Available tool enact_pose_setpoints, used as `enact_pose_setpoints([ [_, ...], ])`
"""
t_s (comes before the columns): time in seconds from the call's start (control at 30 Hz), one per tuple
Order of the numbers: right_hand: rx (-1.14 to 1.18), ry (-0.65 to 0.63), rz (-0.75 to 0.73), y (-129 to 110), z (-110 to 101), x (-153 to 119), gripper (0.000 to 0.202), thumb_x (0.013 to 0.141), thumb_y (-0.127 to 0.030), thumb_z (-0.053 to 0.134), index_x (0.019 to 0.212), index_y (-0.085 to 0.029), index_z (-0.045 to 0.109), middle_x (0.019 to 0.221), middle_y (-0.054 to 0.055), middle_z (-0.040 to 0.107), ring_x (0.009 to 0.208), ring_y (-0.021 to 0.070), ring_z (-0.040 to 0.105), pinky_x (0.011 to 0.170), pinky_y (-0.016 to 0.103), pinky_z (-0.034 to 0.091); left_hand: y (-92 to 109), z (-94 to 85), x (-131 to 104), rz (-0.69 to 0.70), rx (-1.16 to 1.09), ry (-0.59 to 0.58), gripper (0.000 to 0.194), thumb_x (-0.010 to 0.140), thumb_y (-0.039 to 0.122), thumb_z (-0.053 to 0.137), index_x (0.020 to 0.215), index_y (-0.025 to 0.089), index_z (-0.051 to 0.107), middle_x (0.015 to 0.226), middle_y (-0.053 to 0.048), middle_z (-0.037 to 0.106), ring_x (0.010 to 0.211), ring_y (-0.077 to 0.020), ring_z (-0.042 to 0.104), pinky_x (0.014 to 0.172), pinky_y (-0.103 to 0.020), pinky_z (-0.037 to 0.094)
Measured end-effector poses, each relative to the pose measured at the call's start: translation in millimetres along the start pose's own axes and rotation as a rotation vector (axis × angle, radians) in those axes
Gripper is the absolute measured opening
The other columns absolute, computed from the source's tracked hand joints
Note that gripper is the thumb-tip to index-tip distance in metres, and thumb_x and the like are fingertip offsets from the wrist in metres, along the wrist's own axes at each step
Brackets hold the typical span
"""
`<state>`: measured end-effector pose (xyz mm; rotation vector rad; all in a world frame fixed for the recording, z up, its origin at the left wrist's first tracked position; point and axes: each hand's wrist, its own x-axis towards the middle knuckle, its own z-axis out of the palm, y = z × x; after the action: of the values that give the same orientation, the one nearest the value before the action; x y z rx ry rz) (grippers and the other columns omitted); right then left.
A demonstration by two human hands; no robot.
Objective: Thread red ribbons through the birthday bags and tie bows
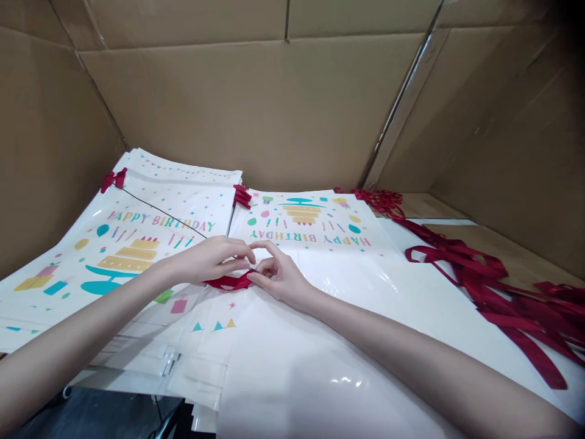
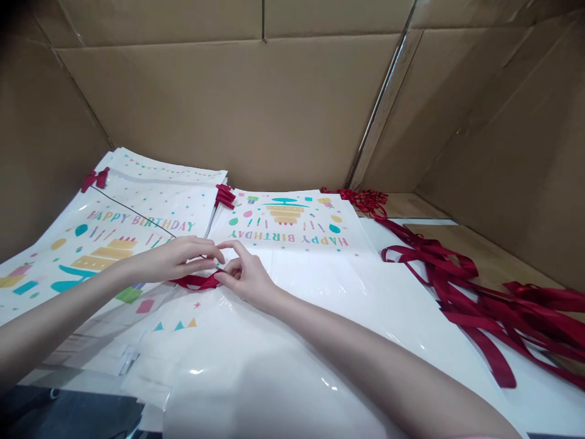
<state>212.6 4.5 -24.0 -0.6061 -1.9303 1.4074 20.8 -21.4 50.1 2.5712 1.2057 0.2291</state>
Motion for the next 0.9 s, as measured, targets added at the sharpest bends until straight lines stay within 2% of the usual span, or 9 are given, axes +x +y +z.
enact_pose_setpoints([
  [0.17,-0.063,0.033,0.023,1,1,0,0.064,0.076,-0.024,0.062,0.132,-0.021,0.031,0.058,-0.009,0.053,0.054,0.0090,0.049,0.059,0.022,0.041,2,-1.3,18,-0.047,-0.063,-0.130,0.019,0.087,0.025,0.046,0.081,0.019,0.063,0.075,0.000,0.063,0.066,-0.0134,0.055,0.058,-0.022,0.035],
  [0.33,-0.105,0.033,0.023,-1,2,-2,0.064,0.076,-0.022,0.061,0.133,-0.022,0.031,0.059,-0.008,0.054,0.053,0.0086,0.047,0.060,0.022,0.041,-5,-4.5,25,-0.063,-0.147,-0.263,0.019,0.086,0.026,0.045,0.079,0.019,0.061,0.065,0.001,0.058,0.056,-0.0120,0.048,0.051,-0.022,0.031],
  [0.57,-0.152,0.020,0.033,-5,2,-3,0.059,0.080,-0.023,0.058,0.132,-0.022,0.031,0.062,-0.007,0.056,0.057,0.0103,0.051,0.063,0.024,0.043,-17,0.9,23,0.012,-0.280,-0.279,0.020,0.086,0.027,0.045,0.081,0.018,0.062,0.067,0.000,0.058,0.058,-0.0119,0.048,0.052,-0.022,0.031],
  [0.67,-0.329,0.035,-0.005,-8,-1,-5,0.048,0.082,-0.025,0.057,0.127,-0.022,0.039,0.078,-0.001,0.064,0.075,0.0150,0.058,0.076,0.030,0.044,-20,2.0,22,-0.019,-0.243,-0.277,0.022,0.086,0.028,0.045,0.080,0.018,0.063,0.065,0.001,0.058,0.055,-0.0112,0.046,0.051,-0.022,0.030],
  [0.77,-0.614,0.025,-0.025,-10,-6,-9,0.033,0.083,-0.026,0.056,0.115,-0.022,0.052,0.107,0.007,0.063,0.104,0.0224,0.053,0.091,0.040,0.038,-22,1.4,20,-0.068,-0.199,-0.299,0.025,0.087,0.031,0.044,0.080,0.017,0.063,0.065,0.001,0.058,0.057,-0.0108,0.048,0.052,-0.020,0.032],
  [0.9,-0.764,-0.035,-0.009,-10,-8,-12,0.036,0.086,-0.027,0.051,0.121,-0.019,0.050,0.120,0.010,0.057,0.116,0.0242,0.046,0.099,0.043,0.033,-25,1.7,18,-0.097,-0.228,-0.365,0.027,0.090,0.034,0.042,0.080,0.016,0.059,0.067,0.002,0.056,0.059,-0.0099,0.047,0.053,-0.019,0.032],
])
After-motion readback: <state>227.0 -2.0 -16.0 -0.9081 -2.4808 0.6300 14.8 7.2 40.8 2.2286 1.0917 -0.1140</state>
